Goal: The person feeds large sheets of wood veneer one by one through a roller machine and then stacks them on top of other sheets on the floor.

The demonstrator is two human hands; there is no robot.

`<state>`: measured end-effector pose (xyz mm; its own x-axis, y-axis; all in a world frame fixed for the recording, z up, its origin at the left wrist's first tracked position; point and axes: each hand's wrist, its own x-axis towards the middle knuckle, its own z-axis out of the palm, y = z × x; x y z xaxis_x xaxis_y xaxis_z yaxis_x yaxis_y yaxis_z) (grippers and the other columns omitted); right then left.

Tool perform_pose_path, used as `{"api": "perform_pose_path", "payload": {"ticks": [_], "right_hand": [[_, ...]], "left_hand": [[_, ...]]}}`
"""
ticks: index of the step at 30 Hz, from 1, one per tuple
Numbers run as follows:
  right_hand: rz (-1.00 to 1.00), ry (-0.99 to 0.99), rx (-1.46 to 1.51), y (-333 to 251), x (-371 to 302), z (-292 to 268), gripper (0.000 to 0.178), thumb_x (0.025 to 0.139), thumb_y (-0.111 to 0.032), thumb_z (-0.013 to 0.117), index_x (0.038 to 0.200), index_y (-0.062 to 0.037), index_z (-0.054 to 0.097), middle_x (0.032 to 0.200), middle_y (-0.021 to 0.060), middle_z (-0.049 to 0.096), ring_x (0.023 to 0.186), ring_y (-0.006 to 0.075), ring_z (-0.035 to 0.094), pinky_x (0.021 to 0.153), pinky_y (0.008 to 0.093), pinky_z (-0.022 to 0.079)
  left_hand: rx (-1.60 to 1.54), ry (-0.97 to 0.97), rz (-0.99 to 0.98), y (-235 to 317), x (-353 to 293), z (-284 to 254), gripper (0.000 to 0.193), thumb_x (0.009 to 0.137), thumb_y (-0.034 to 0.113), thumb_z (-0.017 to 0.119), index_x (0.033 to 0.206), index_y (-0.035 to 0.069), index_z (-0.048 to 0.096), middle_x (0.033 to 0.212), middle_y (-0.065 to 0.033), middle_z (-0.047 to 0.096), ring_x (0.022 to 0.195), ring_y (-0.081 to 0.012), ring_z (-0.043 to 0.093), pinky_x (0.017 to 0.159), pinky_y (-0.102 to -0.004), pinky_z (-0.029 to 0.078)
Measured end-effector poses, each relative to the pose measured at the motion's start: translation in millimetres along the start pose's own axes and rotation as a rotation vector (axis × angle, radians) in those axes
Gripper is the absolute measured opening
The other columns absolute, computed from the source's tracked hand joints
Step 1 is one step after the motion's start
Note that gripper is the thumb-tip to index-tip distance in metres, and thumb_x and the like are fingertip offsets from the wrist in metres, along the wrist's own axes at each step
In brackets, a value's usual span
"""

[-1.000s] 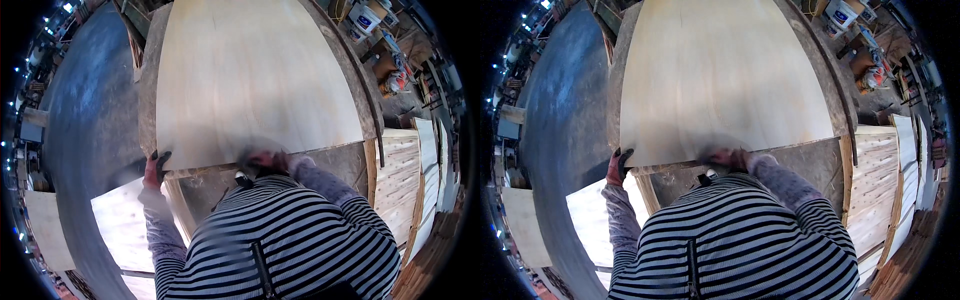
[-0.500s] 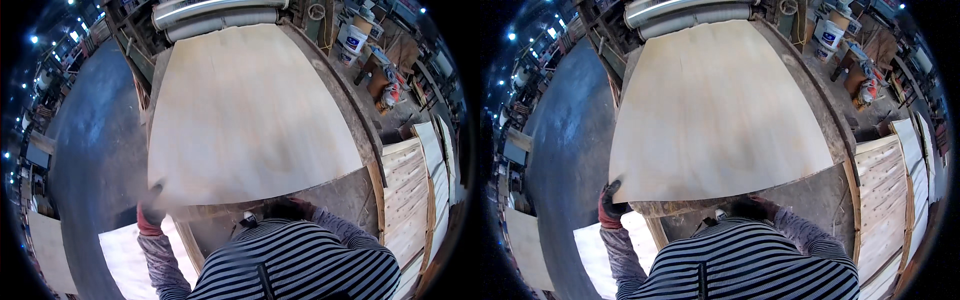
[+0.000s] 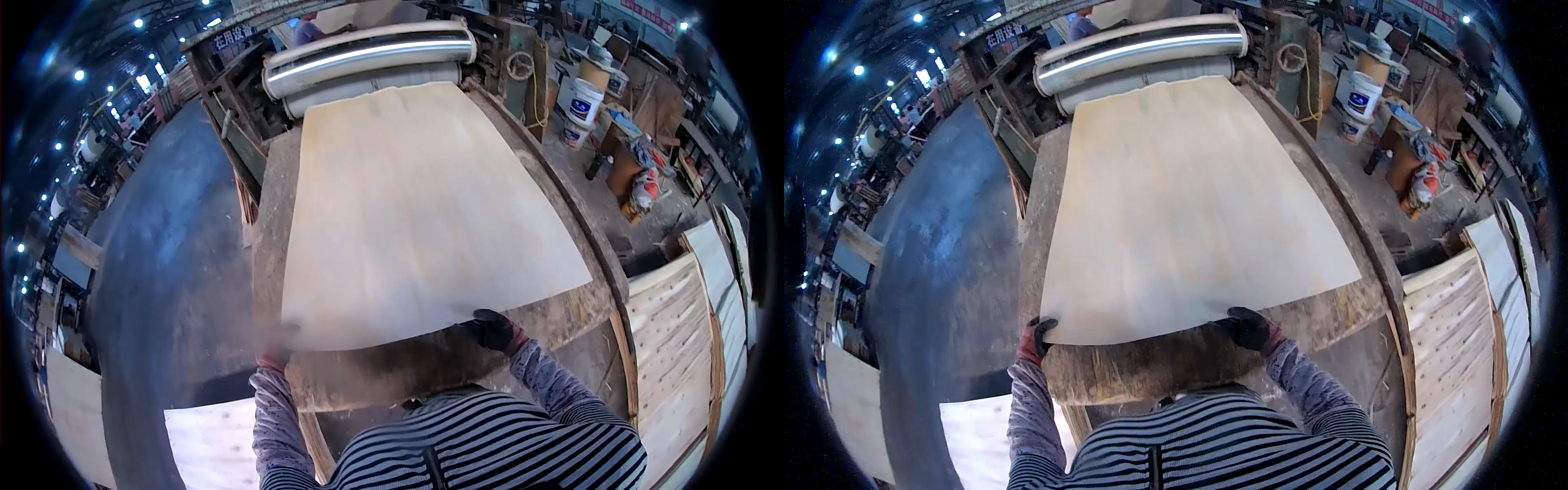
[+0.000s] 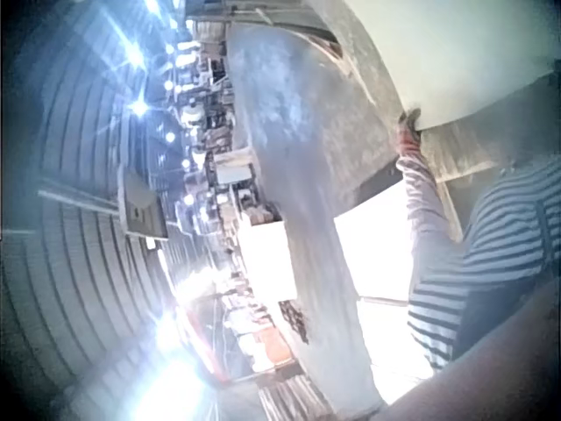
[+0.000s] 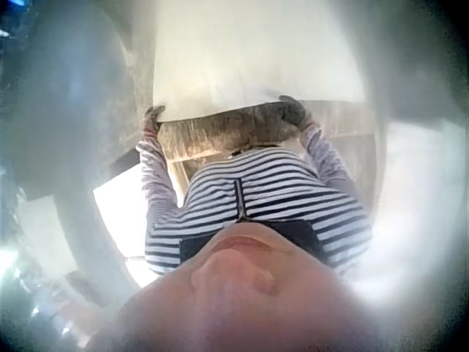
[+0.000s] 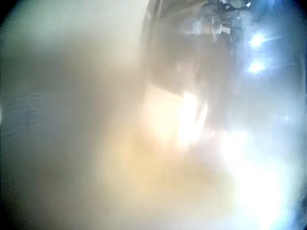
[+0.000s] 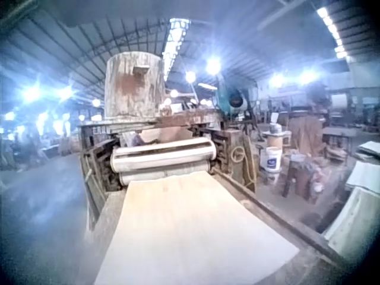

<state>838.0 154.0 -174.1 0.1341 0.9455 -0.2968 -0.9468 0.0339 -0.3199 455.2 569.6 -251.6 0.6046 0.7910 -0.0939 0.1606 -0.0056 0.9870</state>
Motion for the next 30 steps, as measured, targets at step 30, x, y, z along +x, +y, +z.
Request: {"api": "perform_pose_path", "payload": {"ticks": [30], "right_hand": [[0.745, -0.612, -0.861, 151.6, 121.4, 146.7, 0.042, 0.089, -0.021, 0.044, 0.126, -0.0013, 0.04, 0.129, 0.0159, 0.041, 0.119, 0.0277, 0.038, 0.103, 0.0375, 0.026]], "left_hand": [[-0.572, 0.007, -0.441, 114.9, -285.0, 131.5, 0.044, 0.084, 0.02, 0.058, 0.12, -0.001, 0.046, 0.118, -0.0129, 0.052, 0.108, -0.0199, 0.049, 0.089, -0.0303, 0.04]]}}
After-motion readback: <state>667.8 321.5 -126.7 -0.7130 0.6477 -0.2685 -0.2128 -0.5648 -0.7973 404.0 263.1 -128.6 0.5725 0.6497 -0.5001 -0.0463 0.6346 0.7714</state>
